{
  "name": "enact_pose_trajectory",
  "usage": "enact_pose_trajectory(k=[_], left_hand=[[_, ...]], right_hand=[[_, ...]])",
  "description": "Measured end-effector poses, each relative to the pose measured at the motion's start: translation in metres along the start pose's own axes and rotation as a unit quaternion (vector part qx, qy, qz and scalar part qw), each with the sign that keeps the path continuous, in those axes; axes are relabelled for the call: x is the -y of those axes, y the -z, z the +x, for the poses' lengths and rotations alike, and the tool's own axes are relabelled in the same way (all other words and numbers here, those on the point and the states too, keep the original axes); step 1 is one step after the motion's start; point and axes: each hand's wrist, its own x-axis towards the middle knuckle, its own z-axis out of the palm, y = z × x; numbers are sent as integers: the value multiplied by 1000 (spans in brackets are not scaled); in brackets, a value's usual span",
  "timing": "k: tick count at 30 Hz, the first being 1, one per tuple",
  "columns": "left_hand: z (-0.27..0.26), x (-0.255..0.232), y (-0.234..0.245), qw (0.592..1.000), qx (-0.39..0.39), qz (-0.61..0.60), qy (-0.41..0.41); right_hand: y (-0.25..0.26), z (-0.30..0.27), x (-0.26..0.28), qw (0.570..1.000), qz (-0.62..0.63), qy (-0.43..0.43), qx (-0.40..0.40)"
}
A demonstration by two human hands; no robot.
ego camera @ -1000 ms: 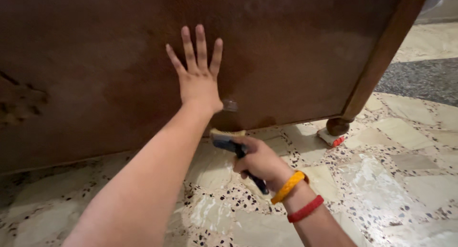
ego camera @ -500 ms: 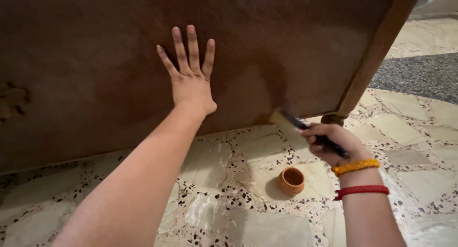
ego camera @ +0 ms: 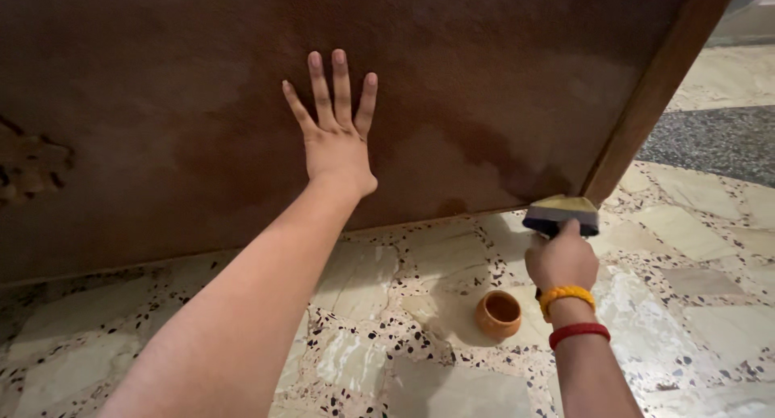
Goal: The person applies a dark liquid finish to the side of a wooden bed frame using a wide brush. They repeatedly dip the brush into a small container and spread the finish across the flat surface and carved details.
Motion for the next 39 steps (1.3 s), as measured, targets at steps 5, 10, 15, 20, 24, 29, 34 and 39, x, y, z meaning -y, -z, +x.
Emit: enact_pose_trajectory(k=[5,10,15,20,24,29,34,39], left_hand=[[-1,1,4,1000,4,-3,-2],[-6,7,23,996,83,-1,-27],[-27,33,36,994,31,-48,-95],[-104,42,-20,954,121,-246,-120],[-158,31,-58,700,333,-631,-12],[-149,50,-49,410,222,-878,107],[-169,61,-56,306,131,-935,122],[-174,81,-85,211,49,-944,249]], right_hand=[[-3,-24,31,998,-9,36,47],[-16,-67,54,978,61,192,52],[14,-72,69,832,382,110,387],[45,-97,101,817,455,91,344],[47,-131,130,773,538,162,295],[46,-160,142,748,424,332,388],[39,-162,146,755,343,306,468],[38,-145,131,812,274,346,382]])
